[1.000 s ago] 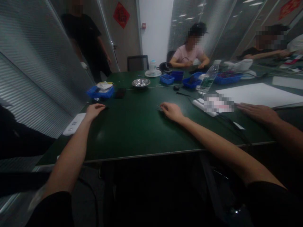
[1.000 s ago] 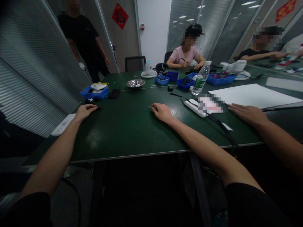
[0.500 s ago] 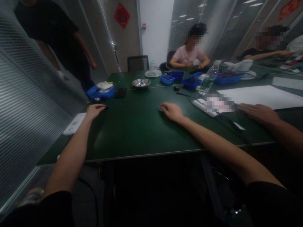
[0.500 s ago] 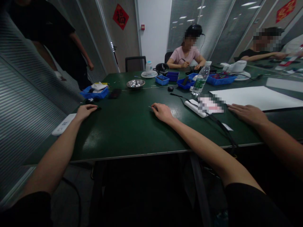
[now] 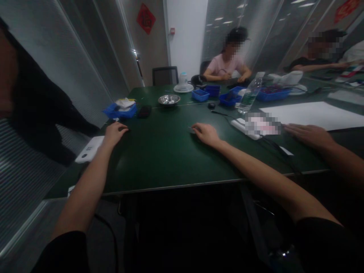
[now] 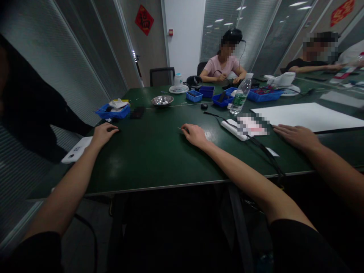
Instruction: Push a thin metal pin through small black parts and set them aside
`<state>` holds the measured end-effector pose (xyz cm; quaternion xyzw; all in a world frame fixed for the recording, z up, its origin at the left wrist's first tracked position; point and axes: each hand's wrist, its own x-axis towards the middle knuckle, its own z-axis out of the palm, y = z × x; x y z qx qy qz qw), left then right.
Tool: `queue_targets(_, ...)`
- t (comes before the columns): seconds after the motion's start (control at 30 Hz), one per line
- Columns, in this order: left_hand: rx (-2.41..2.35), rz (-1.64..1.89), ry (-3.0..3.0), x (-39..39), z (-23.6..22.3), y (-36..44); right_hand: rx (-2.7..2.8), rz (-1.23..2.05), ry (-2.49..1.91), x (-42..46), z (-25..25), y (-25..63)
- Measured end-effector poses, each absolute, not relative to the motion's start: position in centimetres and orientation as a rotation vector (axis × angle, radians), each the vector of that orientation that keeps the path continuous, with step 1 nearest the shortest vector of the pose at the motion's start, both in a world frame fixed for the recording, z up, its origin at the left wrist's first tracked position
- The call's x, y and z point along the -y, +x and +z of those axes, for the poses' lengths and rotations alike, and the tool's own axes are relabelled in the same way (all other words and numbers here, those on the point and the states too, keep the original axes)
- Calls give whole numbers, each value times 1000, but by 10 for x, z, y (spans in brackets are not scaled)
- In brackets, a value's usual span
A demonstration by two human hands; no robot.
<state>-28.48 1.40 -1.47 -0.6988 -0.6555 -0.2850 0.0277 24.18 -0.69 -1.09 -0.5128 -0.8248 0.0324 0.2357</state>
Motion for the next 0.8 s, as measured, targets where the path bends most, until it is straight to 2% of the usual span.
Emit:
queue_targets(0.43, 2000, -701, -2174, -17, -8, -275, 2258, 103, -1414, 10, -8, 241)
queue_targets(0.8, 2079, -761, -2142, -12, -4, -268, 2252, 96, -1401, 9, -10, 242)
